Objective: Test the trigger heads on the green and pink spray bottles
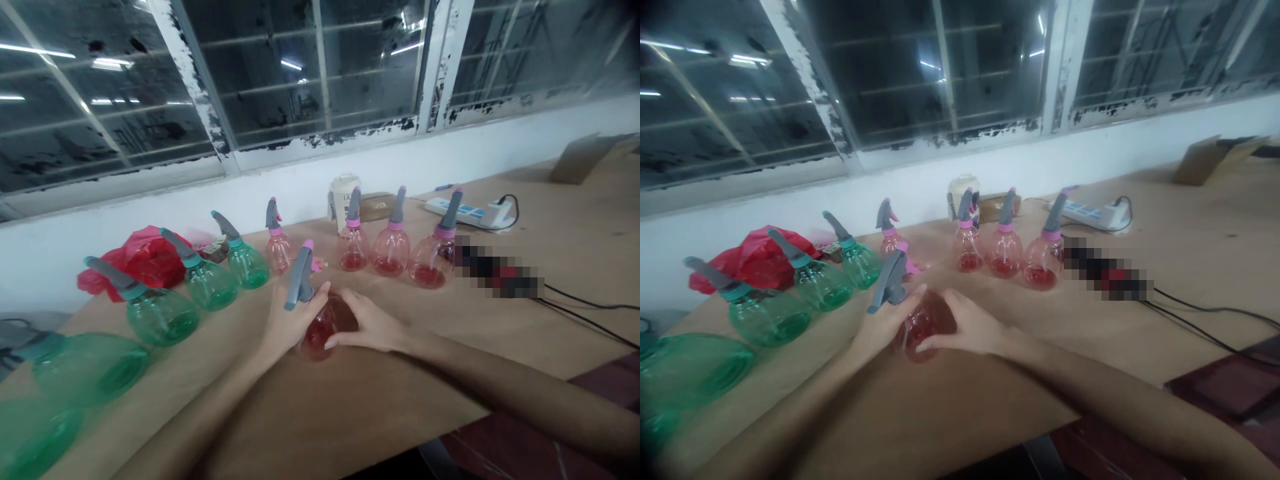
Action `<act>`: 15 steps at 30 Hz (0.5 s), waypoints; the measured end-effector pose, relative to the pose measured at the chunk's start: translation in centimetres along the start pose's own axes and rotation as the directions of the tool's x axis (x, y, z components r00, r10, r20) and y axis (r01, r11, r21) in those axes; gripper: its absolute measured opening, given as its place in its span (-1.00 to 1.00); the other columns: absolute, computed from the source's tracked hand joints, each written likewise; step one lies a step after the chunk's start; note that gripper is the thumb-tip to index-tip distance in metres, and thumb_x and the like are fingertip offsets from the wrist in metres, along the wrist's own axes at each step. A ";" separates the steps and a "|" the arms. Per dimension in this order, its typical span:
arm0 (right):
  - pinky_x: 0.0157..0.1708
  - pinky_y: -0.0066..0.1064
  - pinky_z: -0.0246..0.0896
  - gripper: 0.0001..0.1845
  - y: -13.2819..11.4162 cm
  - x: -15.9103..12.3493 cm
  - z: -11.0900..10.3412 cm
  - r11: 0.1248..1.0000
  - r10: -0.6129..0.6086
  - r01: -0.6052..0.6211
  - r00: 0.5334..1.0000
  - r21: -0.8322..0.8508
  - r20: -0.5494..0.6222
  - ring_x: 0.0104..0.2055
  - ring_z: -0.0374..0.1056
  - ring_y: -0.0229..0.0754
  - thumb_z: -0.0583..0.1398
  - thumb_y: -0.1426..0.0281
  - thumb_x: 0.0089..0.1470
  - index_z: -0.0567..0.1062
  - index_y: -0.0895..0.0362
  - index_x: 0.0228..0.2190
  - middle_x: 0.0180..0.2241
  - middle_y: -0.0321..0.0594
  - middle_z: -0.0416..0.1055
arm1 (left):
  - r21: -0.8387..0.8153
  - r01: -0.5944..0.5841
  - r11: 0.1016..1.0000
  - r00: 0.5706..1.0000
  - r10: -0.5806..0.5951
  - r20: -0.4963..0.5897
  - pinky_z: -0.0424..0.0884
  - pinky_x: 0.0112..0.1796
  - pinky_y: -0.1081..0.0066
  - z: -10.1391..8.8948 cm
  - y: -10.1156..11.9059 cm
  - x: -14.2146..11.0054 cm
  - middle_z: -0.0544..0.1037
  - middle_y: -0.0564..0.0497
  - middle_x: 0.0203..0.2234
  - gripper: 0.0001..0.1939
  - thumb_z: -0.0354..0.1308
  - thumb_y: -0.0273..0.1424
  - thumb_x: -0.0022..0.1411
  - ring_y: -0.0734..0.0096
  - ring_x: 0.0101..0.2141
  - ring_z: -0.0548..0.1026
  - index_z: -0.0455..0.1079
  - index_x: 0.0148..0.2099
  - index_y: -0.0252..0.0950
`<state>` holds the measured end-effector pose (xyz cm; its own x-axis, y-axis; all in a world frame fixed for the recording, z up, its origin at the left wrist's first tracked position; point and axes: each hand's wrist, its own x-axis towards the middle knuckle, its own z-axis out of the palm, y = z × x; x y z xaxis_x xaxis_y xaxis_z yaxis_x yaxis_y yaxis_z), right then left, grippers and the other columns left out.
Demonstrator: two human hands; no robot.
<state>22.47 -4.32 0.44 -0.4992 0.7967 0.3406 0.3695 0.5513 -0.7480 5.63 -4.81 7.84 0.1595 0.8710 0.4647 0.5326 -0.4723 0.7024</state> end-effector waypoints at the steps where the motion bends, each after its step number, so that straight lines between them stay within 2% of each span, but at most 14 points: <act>1: 0.07 0.04 0.15 -0.08 0.4 0.3 -0.4 0.999 -0.003 0.004 0.999 -0.031 0.037 0.10 0.26 0.11 0.29 -0.04 -0.20 0.19 0.11 0.13 0.08 0.01 0.30 | 0.008 -0.006 1.000 1.000 0.006 -0.002 0.34 -0.44 0.42 0.0 -0.1 -0.1 0.33 0.17 -0.62 -0.65 0.15 -0.31 0.09 0.46 -0.62 0.27 0.35 -0.03 -0.14; 4: 0.11 0.04 0.09 -0.09 1.0 0.9 -1.7 0.991 -0.006 0.019 0.995 -0.129 0.101 0.14 0.21 0.11 0.27 -0.08 -0.20 0.23 0.08 0.12 0.11 -0.02 0.28 | 0.024 -0.008 1.000 1.000 0.008 0.002 0.36 -0.41 0.40 0.1 -0.4 -0.2 0.40 0.13 -0.56 -0.64 0.14 -0.30 0.10 0.45 -0.59 0.31 0.35 -0.01 -0.14; 8: 0.17 -0.01 0.02 -0.31 0.7 1.1 -2.9 0.988 -0.058 0.073 0.991 -0.133 0.119 0.20 0.15 0.00 0.15 -0.02 0.02 0.23 -0.03 0.13 0.16 -0.20 0.23 | 0.013 -0.005 1.000 1.000 0.005 0.016 0.39 -0.32 0.36 0.0 -0.5 -0.2 0.50 0.04 -0.39 -0.62 0.15 -0.30 0.11 0.36 -0.46 0.44 0.35 0.01 -0.15; 11: 0.17 -0.03 0.03 -0.50 0.7 1.0 -2.9 0.991 -0.030 0.041 0.996 -0.125 0.087 0.17 0.19 -0.06 0.01 0.05 0.17 0.31 -0.04 0.07 0.13 -0.26 0.29 | 0.014 -0.002 1.000 1.000 0.001 0.020 0.40 -0.29 0.34 -0.2 -0.5 -0.2 0.53 0.02 -0.34 -0.63 0.15 -0.30 0.10 0.34 -0.43 0.47 0.36 0.00 -0.13; 15: 0.17 -0.09 0.05 -0.53 2.1 1.2 -1.6 0.982 -0.030 0.033 0.999 -0.188 0.014 0.15 0.22 -0.10 -0.08 0.09 0.23 0.41 0.02 -0.01 0.08 -0.23 0.35 | 0.014 0.020 1.000 1.000 -0.020 -0.005 0.41 -0.34 0.34 -0.4 -0.6 -0.2 0.53 0.04 -0.42 -0.66 0.16 -0.30 0.09 0.37 -0.50 0.45 0.39 -0.04 -0.14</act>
<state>23.90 -1.82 0.24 -0.5215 0.7759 0.3550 0.4941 0.6138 -0.6158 4.91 -4.73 7.54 0.1447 0.8795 0.4533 0.5473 -0.4528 0.7039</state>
